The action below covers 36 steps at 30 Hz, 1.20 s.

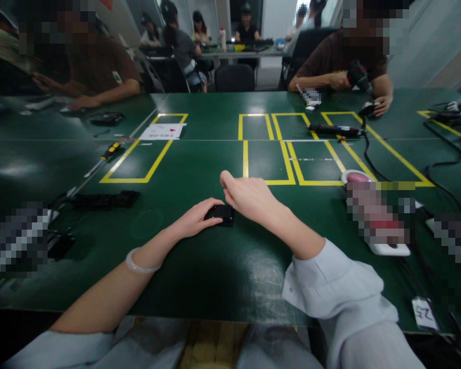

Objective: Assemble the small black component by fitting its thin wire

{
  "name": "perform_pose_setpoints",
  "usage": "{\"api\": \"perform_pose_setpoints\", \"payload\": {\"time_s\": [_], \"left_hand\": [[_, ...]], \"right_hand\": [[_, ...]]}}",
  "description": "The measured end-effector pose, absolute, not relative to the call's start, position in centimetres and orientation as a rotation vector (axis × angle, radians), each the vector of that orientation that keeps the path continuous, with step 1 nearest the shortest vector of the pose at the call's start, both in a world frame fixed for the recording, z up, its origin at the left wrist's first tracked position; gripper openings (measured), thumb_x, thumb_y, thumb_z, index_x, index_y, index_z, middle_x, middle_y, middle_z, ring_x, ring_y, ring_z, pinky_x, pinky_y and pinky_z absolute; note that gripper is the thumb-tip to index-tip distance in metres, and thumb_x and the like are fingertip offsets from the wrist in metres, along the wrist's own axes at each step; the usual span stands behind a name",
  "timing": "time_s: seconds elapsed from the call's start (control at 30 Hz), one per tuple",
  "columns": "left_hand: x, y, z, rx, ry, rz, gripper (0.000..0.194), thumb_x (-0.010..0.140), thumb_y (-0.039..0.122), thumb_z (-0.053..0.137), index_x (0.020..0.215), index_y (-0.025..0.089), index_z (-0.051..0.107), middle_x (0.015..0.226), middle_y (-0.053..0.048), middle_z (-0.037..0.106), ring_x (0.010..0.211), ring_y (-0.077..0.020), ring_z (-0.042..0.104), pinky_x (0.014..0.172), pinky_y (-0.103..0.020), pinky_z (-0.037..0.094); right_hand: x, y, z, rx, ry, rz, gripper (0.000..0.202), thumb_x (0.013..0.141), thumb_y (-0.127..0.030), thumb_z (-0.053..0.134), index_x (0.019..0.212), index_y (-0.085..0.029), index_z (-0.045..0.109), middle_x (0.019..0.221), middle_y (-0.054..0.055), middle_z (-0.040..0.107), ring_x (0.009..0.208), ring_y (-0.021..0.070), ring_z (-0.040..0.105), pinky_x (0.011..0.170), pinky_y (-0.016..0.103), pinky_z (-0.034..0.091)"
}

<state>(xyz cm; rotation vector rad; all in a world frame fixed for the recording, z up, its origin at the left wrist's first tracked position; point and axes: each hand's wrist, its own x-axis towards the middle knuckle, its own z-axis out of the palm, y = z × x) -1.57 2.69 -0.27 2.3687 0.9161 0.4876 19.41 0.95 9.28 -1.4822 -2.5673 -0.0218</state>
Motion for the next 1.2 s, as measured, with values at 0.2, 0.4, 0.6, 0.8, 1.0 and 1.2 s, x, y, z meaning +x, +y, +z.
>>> {"api": "perform_pose_setpoints", "payload": {"time_s": [0.2, 0.4, 0.6, 0.8, 1.0, 1.2], "left_hand": [[-1.61, 2.73, -0.50, 2.374, 0.920, 0.493, 0.036, 0.090, 0.042, 0.054, 0.118, 0.020, 0.049, 0.113, -0.007, 0.060, 0.104, -0.0237, 0.057, 0.090, -0.036, 0.043], [-1.61, 2.71, -0.46, 2.375, 0.926, 0.487, 0.036, 0.090, 0.043, 0.054, 0.118, 0.020, 0.049, 0.114, -0.008, 0.060, 0.104, -0.0242, 0.057, 0.090, -0.037, 0.044], [-1.62, 2.68, -0.40, 2.369, 0.923, 0.486, 0.036, 0.091, 0.043, 0.053, 0.118, 0.020, 0.049, 0.115, -0.008, 0.060, 0.105, -0.0240, 0.056, 0.091, -0.037, 0.043], [-1.59, 2.75, -0.53, 2.368, 0.921, 0.493, 0.037, 0.090, 0.043, 0.054, 0.118, 0.020, 0.049, 0.114, -0.007, 0.060, 0.104, -0.0239, 0.057, 0.092, -0.037, 0.044], [-1.60, 2.73, -0.51, 2.369, 0.930, 0.478, 0.037, 0.090, 0.044, 0.053, 0.118, 0.020, 0.049, 0.115, -0.008, 0.060, 0.105, -0.0243, 0.057, 0.093, -0.038, 0.043], [-1.58, 2.69, -0.26, 2.363, 0.931, 0.470, 0.037, 0.090, 0.043, 0.054, 0.118, 0.020, 0.049, 0.115, -0.008, 0.060, 0.106, -0.0247, 0.057, 0.092, -0.038, 0.044]], "right_hand": [[19.31, 0.76, 9.55, -1.489, -2.558, 0.005, 0.024, 0.094, -0.031, 0.034, 0.110, -0.020, 0.048, 0.084, 0.003, 0.069, 0.067, 0.0167, 0.060, 0.054, 0.027, 0.023], [19.37, 0.86, 9.57, -1.499, -2.571, -0.015, 0.026, 0.096, -0.037, 0.033, 0.108, -0.020, 0.048, 0.080, 0.003, 0.068, 0.064, 0.0168, 0.060, 0.053, 0.027, 0.022], [19.35, 0.84, 9.43, -1.489, -2.567, -0.021, 0.024, 0.094, -0.029, 0.032, 0.110, -0.020, 0.048, 0.081, 0.003, 0.068, 0.064, 0.0160, 0.059, 0.054, 0.027, 0.022], [19.27, 0.67, 9.71, -1.489, -2.564, 0.011, 0.025, 0.094, -0.031, 0.032, 0.110, -0.020, 0.048, 0.085, 0.004, 0.069, 0.068, 0.0166, 0.061, 0.054, 0.027, 0.023], [19.29, 0.76, 9.69, -1.503, -2.583, 0.001, 0.027, 0.096, -0.037, 0.033, 0.108, -0.020, 0.049, 0.082, 0.004, 0.068, 0.066, 0.0162, 0.060, 0.054, 0.027, 0.022], [19.29, 0.84, 9.52, -1.495, -2.574, -0.013, 0.024, 0.095, -0.031, 0.032, 0.108, -0.020, 0.049, 0.081, 0.003, 0.068, 0.064, 0.0159, 0.059, 0.053, 0.027, 0.022]]}}
